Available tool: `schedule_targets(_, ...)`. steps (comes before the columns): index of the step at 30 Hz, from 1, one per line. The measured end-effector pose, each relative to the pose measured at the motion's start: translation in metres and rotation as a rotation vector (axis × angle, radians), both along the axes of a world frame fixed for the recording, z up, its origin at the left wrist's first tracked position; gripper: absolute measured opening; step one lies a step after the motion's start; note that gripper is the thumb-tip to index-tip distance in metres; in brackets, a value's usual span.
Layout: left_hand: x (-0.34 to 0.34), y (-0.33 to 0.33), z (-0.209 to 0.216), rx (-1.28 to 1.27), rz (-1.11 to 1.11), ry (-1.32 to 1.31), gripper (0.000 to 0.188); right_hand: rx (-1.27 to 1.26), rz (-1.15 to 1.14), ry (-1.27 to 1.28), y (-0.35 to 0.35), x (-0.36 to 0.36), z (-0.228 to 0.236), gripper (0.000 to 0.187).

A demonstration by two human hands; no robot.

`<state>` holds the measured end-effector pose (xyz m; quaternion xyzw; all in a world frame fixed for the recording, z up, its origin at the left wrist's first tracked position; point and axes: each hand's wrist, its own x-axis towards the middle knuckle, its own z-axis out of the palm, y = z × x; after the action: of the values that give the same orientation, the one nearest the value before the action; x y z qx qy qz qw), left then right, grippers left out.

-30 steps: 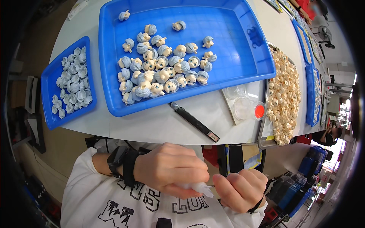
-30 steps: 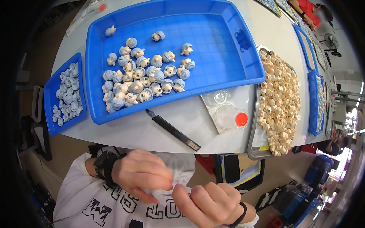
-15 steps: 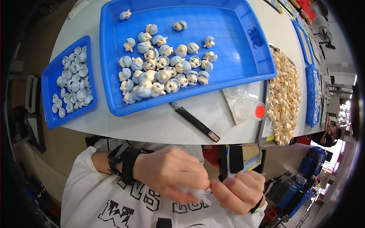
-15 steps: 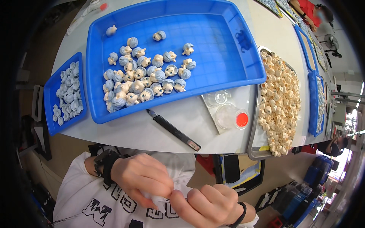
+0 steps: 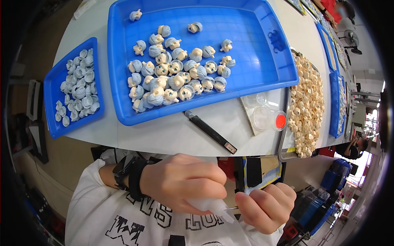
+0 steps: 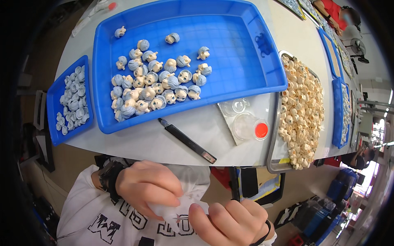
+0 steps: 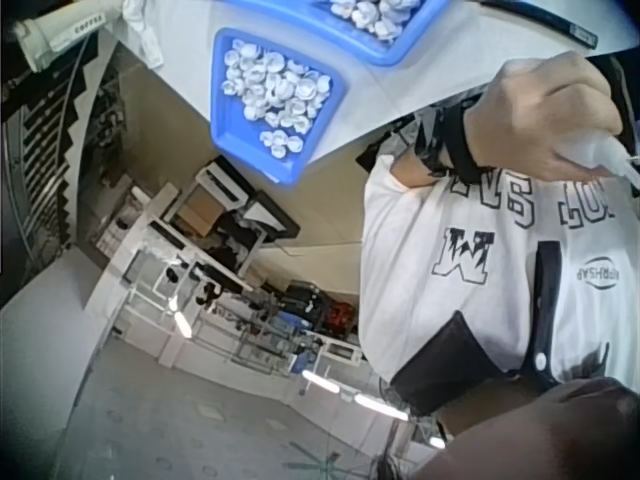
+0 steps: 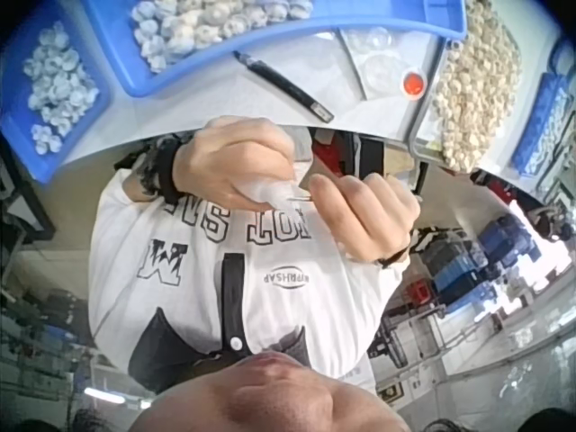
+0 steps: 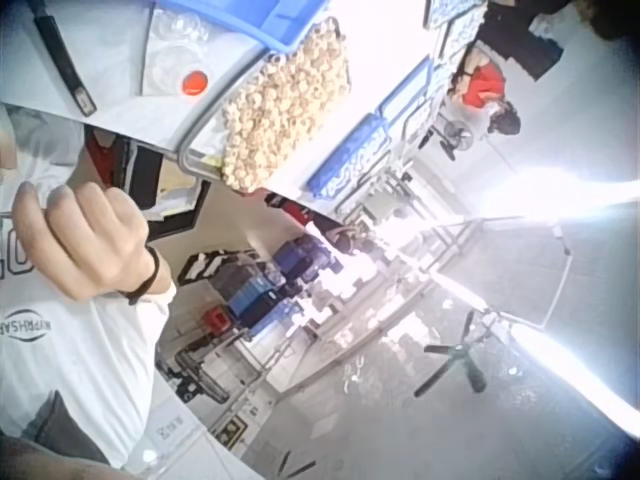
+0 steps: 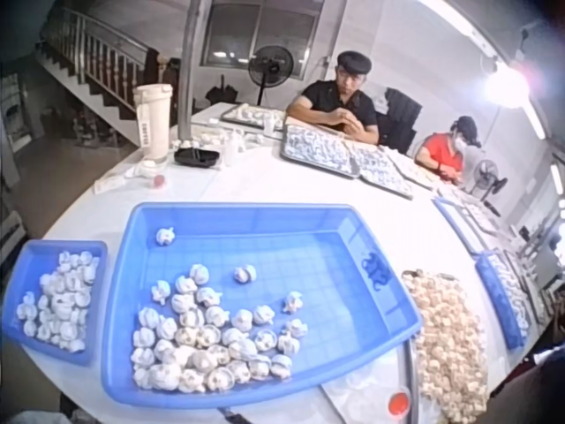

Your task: The person uses a small knife to trim a white plastic bottle and then uses tweezers to apply a substance from the bottle to small figurines. The person handles the figurines and tools with precision, working at a table with trays of similar items.

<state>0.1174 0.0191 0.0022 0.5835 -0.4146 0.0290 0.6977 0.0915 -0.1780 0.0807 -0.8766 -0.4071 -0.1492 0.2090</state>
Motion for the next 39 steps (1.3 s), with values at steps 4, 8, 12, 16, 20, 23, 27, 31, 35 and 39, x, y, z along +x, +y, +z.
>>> schedule_targets(4, -0.002, 0.0, -0.005, -0.034, 0.085, -0.062, 0.028, -0.011, -0.003, -0.021, 0.0, -0.001, 0.002, 0.02)
schedule_targets(8, -0.006, -0.004, -0.006, -0.021, 0.195, -0.102, 0.028, -0.033, -0.031, -0.008, 0.002, -0.002, 0.002, 0.021)
schedule_targets(12, -0.005, -0.001, -0.005, 0.021, 0.217, -0.131, 0.029, -0.053, -0.036, 0.02, 0.002, -0.003, 0.004, 0.023)
schedule_targets(16, -0.008, -0.002, -0.005, 0.05, 0.296, -0.168, 0.027, -0.099, -0.072, -0.032, 0.005, -0.006, 0.004, 0.023)
schedule_targets(20, -0.01, -0.004, -0.006, 0.122, 0.419, -0.228, 0.025, -0.148, -0.103, -0.086, 0.007, -0.008, 0.003, 0.023)
schedule_targets(23, -0.013, -0.005, -0.005, 0.099, 0.454, -0.219, 0.027, -0.184, -0.131, -0.094, 0.009, -0.01, 0.007, 0.024)
schedule_targets(27, -0.013, -0.009, -0.01, 0.025, 0.485, -0.183, 0.03, -0.207, -0.148, -0.086, 0.01, -0.01, 0.01, 0.026)
schedule_targets(31, -0.007, -0.007, -0.006, 0.065, 0.455, -0.234, 0.043, -0.256, -0.182, -0.066, 0.013, -0.012, 0.018, 0.028)
schedule_targets(35, -0.011, -0.002, -0.014, 0.133, 0.481, -0.257, 0.049, -0.324, -0.142, -0.1, 0.016, -0.009, 0.011, 0.03)
schedule_targets(39, -0.011, 0.002, -0.011, 0.135, 0.37, -0.192, 0.048, -0.341, -0.117, -0.011, 0.014, -0.011, 0.009, 0.032)
